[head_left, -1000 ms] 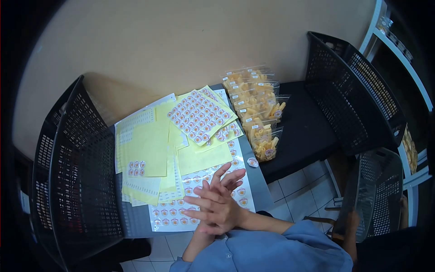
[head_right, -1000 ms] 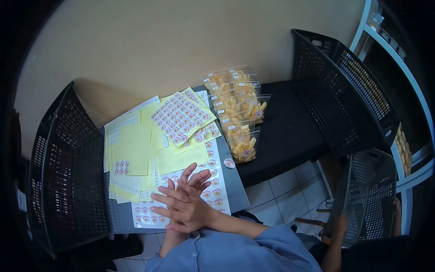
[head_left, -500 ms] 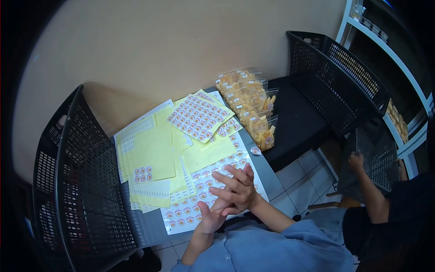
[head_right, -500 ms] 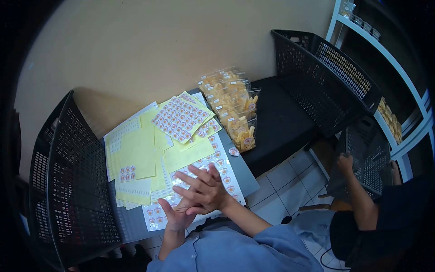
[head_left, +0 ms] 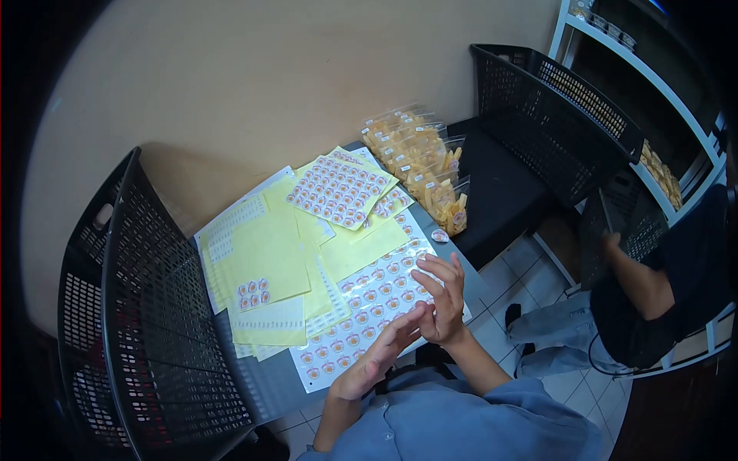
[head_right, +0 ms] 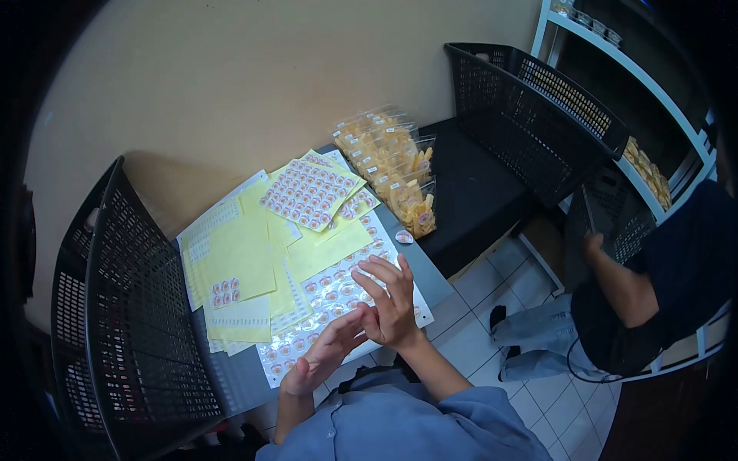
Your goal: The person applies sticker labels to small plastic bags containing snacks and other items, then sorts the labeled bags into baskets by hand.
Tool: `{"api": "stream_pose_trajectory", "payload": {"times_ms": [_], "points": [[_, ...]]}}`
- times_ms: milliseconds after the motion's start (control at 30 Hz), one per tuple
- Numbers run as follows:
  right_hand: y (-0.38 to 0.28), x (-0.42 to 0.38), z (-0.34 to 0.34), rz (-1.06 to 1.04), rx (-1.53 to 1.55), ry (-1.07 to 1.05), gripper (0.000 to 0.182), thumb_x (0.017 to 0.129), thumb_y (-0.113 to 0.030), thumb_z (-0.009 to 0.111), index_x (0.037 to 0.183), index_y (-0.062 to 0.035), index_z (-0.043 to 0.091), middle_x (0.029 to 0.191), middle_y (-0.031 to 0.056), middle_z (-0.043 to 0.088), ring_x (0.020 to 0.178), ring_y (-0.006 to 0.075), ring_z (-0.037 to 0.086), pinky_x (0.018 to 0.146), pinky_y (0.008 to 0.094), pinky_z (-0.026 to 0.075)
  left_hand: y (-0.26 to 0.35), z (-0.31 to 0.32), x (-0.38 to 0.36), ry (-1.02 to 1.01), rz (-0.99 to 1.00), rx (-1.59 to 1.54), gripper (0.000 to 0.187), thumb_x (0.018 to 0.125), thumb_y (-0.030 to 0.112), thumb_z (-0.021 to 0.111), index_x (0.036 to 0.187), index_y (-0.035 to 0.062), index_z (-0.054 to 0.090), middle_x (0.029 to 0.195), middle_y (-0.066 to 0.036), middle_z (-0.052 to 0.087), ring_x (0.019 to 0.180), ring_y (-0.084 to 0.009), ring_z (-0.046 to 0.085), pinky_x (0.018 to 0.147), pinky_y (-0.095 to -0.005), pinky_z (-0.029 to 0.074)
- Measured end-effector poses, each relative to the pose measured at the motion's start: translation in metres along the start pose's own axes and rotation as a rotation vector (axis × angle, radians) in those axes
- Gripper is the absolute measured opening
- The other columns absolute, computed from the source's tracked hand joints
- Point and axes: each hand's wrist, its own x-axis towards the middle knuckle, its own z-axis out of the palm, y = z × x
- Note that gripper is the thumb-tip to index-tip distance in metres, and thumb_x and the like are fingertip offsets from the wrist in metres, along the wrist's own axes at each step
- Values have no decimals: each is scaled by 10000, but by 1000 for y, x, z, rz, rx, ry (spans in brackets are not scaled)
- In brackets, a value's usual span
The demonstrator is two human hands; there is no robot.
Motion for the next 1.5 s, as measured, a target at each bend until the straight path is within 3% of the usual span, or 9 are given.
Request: {"api": "stream_pose_trajectory", "payload": {"times_ms": [333, 433, 533, 667, 767, 1000, 1167, 1300, 1500], "points": [[-24, -2, 10, 32, 110, 116, 366, 826, -325, 395, 1007, -28, 506, 1042, 161, 488, 1014, 308, 458, 920, 469, 250, -6, -24, -27, 297, 206, -350, 649, 814, 485, 321, 1235, -4, 250, 1087, -166, 433, 1065, -279, 410, 908, -407, 307], [-62, -20, 36, -172, 359, -150, 405, 814, -433, 415, 1023, -110, 543, 1102, 108, 496, 1056, 275, 446, 950, 476, 200, -10, -14, -13, 557, 129, -205, 536, 858, 381, 285, 1230, -4, 269, 1141, -160, 419, 1095, -271, 391, 932, -386, 297], [-78, -24, 43, -397, 293, -264, 443, 793, -505, 383, 1033, -181, 567, 1122, 36, 522, 1083, 248, 434, 1001, 456, 88, -24, -22, -23, 106, 59, -309, 620, 862, 465, 277, 1258, -11, 252, 1259, -176, 323, 1155, -245, 337, 976, -333, 240], [-52, -14, 48, -394, 196, -117, 464, 798, -530, 317, 985, -192, 573, 1053, 39, 562, 1081, 258, 428, 1009, 465, 57, -26, -3, -42, 239, 216, 63, 634, 879, 463, 215, 1283, -26, 203, 1310, -182, 250, 1207, -259, 267, 1003, -332, 179], [-25, -3, 38, -246, 46, -138, 479, 780, -532, 334, 957, -165, 586, 1007, 37, 578, 1058, 270, 453, 1013, 459, 53, -28, -1, -60, 294, -104, 6, 682, 871, 495, 186, 1292, -41, 159, 1328, -171, 221, 1235, -244, 217, 1003, -337, 169], [-6, 43, 37, -339, 167, -97, 397, 782, -418, 410, 940, -93, 574, 969, 95, 548, 994, 273, 464, 980, 455, 180, 31, 3, -74, 210, -5, 26, 688, 819, 422, 442, 1279, -33, 209, 1117, -175, 481, 1087, -244, 426, 954, -368, 257], [7, 65, 48, -191, 134, -67, 73, 700, -20, 564, 734, -55, 618, 951, 104, 521, 927, 268, 503, 913, 450, 317, 36, 16, -145, 496, 304, 83, 290, 762, 148, 567, 1004, -8, 526, 946, -167, 578, 1012, -287, 491, 926, -394, 293], [1, 47, 54, -238, 120, -57, 189, 632, 99, 591, 744, -54, 595, 980, 119, 503, 930, 258, 523, 854, 408, 401, 24, 38, -196, 637, 582, 308, 33, 685, 61, 640, 681, 48, 610, 914, -161, 595, 995, -322, 499, 910, -446, 306], [-28, 35, 77, -62, 375, -65, 248, 662, 117, 588, 852, -33, 533, 1054, 145, 441, 921, 243, 552, 711, 284, 487, 20, 63, -247, 750, 887, 282, 45, 702, 91, 628, 673, 64, 605, 767, -124, 615, 894, -302, 545, 886, -462, 326]]}}
